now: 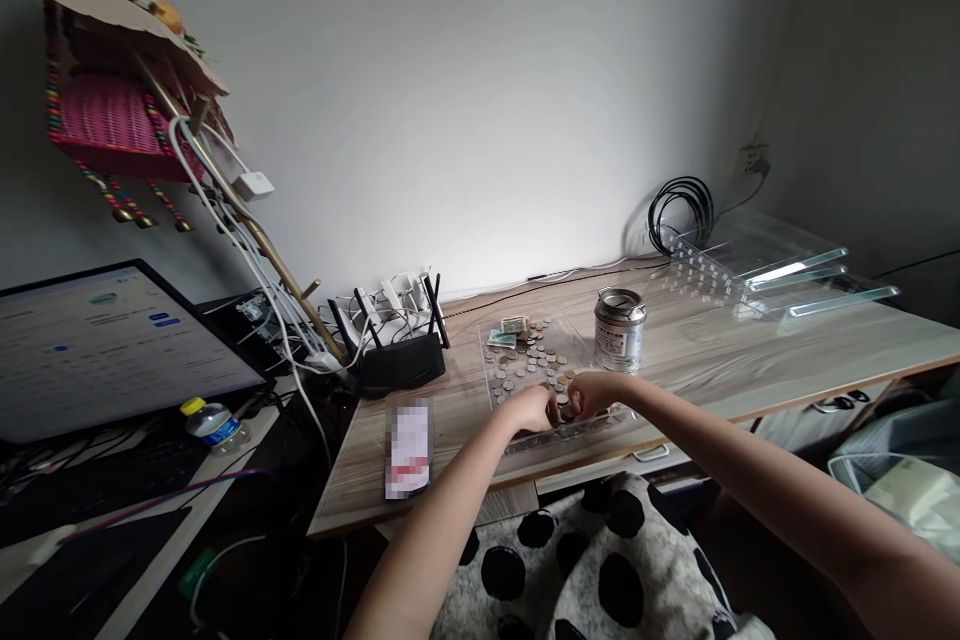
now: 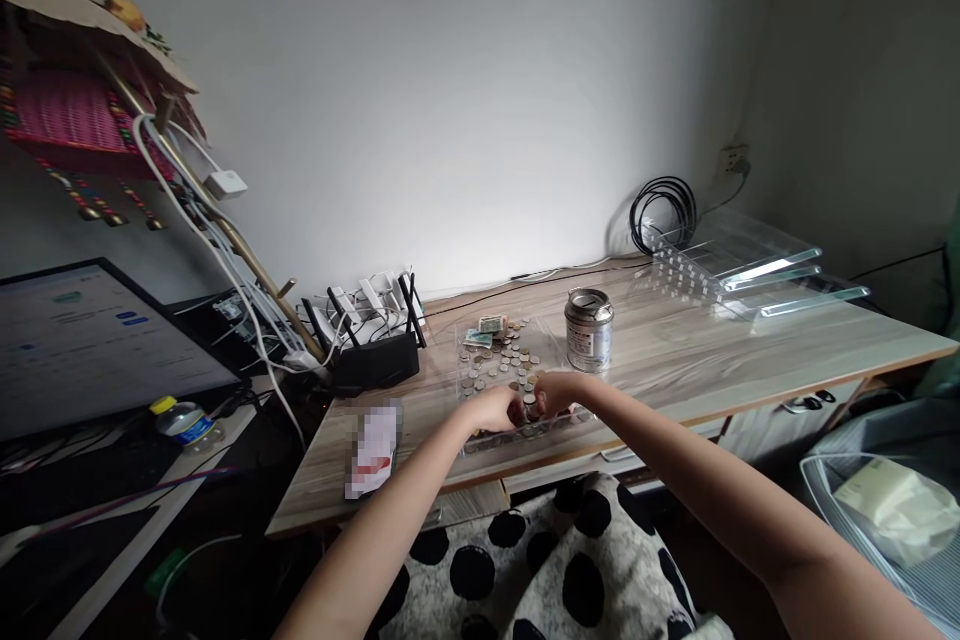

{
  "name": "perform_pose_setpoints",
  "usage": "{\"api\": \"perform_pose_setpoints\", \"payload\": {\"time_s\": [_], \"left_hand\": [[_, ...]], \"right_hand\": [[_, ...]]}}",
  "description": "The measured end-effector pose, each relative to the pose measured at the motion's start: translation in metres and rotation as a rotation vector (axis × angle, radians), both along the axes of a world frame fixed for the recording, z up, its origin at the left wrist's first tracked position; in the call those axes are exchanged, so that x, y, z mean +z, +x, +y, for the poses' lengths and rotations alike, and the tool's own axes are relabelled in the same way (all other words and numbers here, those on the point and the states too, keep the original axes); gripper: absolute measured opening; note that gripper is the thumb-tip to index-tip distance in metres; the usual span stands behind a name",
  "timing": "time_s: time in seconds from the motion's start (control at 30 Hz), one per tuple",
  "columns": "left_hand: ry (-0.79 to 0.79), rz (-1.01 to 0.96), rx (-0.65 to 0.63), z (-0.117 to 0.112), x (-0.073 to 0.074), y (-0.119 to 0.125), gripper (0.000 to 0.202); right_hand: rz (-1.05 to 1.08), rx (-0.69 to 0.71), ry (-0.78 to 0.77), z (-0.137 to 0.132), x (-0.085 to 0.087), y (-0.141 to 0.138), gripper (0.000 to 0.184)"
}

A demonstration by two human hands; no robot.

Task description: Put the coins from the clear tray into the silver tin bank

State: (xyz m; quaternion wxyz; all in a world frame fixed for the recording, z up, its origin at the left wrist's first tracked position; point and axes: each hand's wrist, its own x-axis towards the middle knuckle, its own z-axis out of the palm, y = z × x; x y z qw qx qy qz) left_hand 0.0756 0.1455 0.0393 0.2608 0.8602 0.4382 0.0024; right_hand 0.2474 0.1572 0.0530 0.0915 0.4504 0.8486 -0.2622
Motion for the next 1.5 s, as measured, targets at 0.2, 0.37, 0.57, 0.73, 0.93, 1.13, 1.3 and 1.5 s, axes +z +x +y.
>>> {"api": "perform_pose_setpoints", "payload": {"time_s": [0.2,0.37,0.57,0.73,0.93,1.13,1.3,1.5], "left_hand": [[0.004,-0.030,0.033,-0.006,0.003,-0.014,0.009],[-0.136,-0.115,0.097,-0.006,0.002,-0.024,0.022],[-0.162,-0.403,0.394,-0.003,-0.024,-0.017,0.023],[-0.434,-1.048,0.833,-0.001,-0.029,-0.011,0.022],[-0.525,-1.424,1.003,0.010,-0.016,0.000,0.019],[-0.627,-1.631,1.074,0.015,-0.009,0.020,0.019],[-0.757,-1.762,1.145,0.016,-0.005,0.017,0.021],[-0.828,-1.785,1.132,0.010,-0.012,0.007,0.024]], "right_hand": [[0.011,-0.051,-0.150,0.008,0.000,0.003,0.023],[0.078,-0.125,-0.253,0.010,0.001,0.008,0.024],[0.308,-0.268,-0.451,0.011,-0.009,0.012,0.027],[0.530,-0.401,-0.559,0.020,-0.012,0.014,0.028],[0.827,-0.379,-0.417,0.038,0.005,-0.009,0.027],[0.703,-0.319,0.144,0.027,0.027,-0.057,0.015],[0.582,-0.278,0.426,0.003,0.035,-0.064,0.011],[0.594,-0.480,0.582,0.006,0.070,0.007,0.025]]}}
